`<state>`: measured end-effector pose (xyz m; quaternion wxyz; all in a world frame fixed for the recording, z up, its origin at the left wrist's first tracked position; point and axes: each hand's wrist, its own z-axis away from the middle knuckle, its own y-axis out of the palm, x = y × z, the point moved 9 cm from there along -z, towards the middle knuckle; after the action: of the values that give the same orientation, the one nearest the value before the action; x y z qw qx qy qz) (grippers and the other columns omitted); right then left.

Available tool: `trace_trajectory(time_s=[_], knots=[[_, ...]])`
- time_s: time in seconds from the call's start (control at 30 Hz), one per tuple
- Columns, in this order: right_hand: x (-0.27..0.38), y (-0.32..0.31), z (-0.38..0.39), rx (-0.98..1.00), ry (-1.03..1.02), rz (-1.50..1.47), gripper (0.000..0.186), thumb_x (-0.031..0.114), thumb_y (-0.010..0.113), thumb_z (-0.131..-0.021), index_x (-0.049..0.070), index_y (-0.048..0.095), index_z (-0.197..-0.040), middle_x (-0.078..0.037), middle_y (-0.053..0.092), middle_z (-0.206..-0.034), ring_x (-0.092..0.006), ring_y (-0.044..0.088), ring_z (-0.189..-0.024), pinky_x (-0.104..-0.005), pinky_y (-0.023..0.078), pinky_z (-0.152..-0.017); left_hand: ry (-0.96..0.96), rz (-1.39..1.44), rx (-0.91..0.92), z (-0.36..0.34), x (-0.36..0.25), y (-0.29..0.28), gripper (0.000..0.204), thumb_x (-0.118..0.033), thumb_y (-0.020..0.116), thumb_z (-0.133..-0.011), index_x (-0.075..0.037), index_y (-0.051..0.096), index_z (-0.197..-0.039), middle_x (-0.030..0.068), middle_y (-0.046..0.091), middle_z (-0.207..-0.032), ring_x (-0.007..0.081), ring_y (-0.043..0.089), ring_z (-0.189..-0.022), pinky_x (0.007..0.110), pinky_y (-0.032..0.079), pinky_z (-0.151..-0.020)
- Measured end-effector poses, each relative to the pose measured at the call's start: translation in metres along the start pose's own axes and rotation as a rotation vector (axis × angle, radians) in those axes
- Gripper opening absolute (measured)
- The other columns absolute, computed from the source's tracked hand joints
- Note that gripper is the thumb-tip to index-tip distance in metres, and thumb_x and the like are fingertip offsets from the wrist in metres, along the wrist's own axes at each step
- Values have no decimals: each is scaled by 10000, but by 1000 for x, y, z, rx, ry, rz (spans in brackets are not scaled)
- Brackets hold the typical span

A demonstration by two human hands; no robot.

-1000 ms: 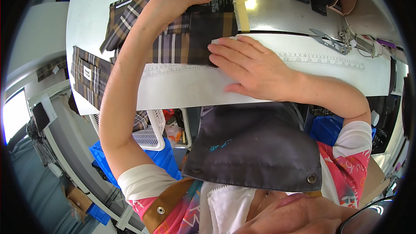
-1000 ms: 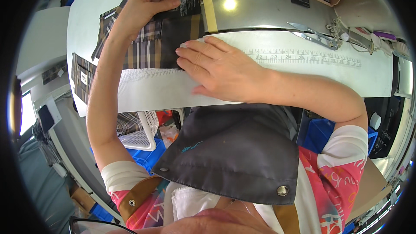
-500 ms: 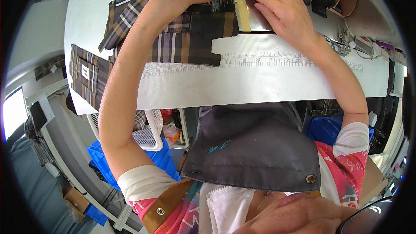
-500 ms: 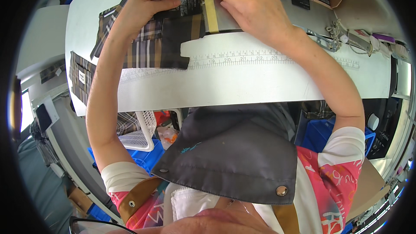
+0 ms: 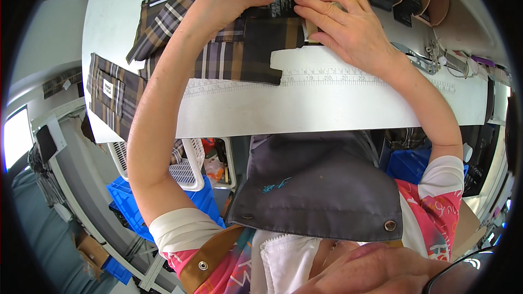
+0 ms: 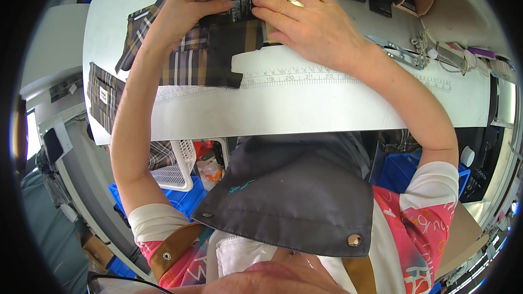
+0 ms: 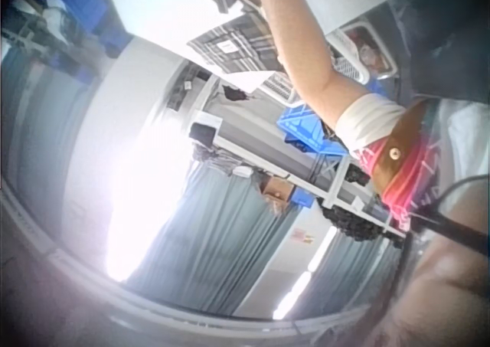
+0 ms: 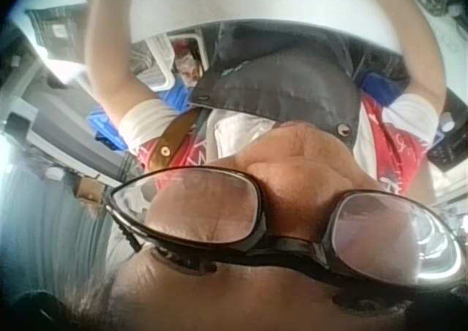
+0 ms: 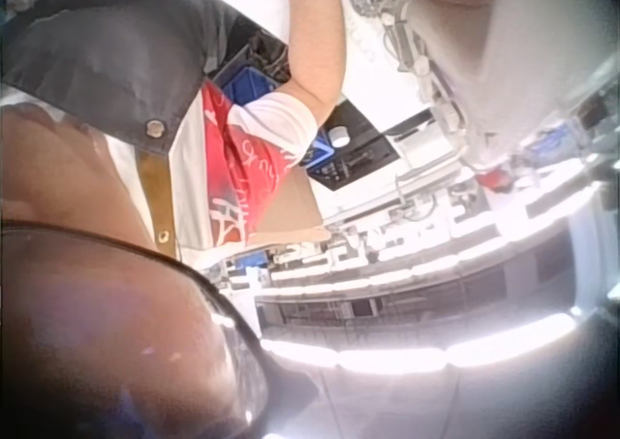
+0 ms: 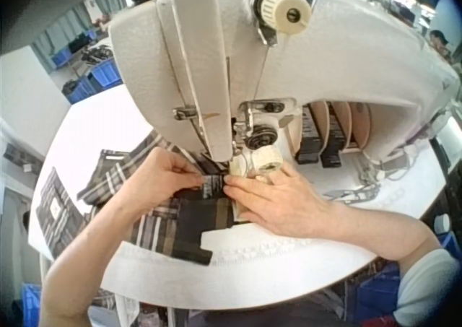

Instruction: The recorder is using an industrial sewing machine to construct fabric pouches or linings with a plaid pattern.

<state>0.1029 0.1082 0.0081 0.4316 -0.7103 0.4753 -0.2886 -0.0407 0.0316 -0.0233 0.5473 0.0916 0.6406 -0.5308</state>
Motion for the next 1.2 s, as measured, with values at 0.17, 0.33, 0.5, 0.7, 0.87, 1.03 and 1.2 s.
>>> trace_trajectory(time_s=[0.17,0.33,0.5,0.7,0.87,1.03,1.2], knots=[[2,2,-1,24,-15,15,377,254,671,-760,89,626,-1096,38,586,-1178,-165,506,-1027,-331,405,-892,-1,-14,-12,0,-1,0,205,-179,667,-783,-18,708,-903,50,673,-830,107,588,-771,234,439,-761],[3,2,-5,21,-10,21,359,257,677,-756,85,643,-1070,33,606,-1143,-168,511,-1009,-325,407,-877,24,-56,-42,0,-4,-9,244,-220,672,-797,-19,692,-933,44,674,-827,99,573,-733,224,439,-734],[2,-1,-5,5,7,-5,362,262,683,-756,90,645,-1072,34,610,-1136,-176,516,-1005,-330,412,-878,171,-370,-376,13,-54,-65,385,-149,720,-684,-10,621,-1030,137,635,-995,248,548,-975,356,390,-935],[1,3,-3,21,28,-49,359,238,665,-781,86,625,-1103,32,585,-1189,-208,498,-1055,-347,401,-872,95,-554,-75,-4,-43,-67,443,-207,714,-694,-72,604,-1102,167,555,-1168,282,477,-1131,486,205,-1065],[1,2,-3,12,28,-57,349,237,663,-783,79,629,-1091,21,590,-1174,-211,492,-1061,-346,401,-876,736,-1192,-464,84,-131,-19,90,-121,640,-768,-134,636,-858,10,614,-809,155,598,-877,518,181,-1037],[3,-3,-4,-32,15,-69,358,254,694,-748,56,650,-1043,14,633,-1063,-184,498,-1025,-320,413,-858,669,-1170,-622,107,-109,23,188,-60,601,-682,-71,628,-868,0,482,-758,152,538,-814,580,259,-948],[0,0,-2,-63,25,-41,357,257,687,-759,54,649,-1051,14,639,-1045,-179,502,-1015,-311,408,-856,564,-1028,-691,100,-88,24,211,-80,623,-728,-107,673,-932,5,549,-863,190,543,-878,585,300,-910]])
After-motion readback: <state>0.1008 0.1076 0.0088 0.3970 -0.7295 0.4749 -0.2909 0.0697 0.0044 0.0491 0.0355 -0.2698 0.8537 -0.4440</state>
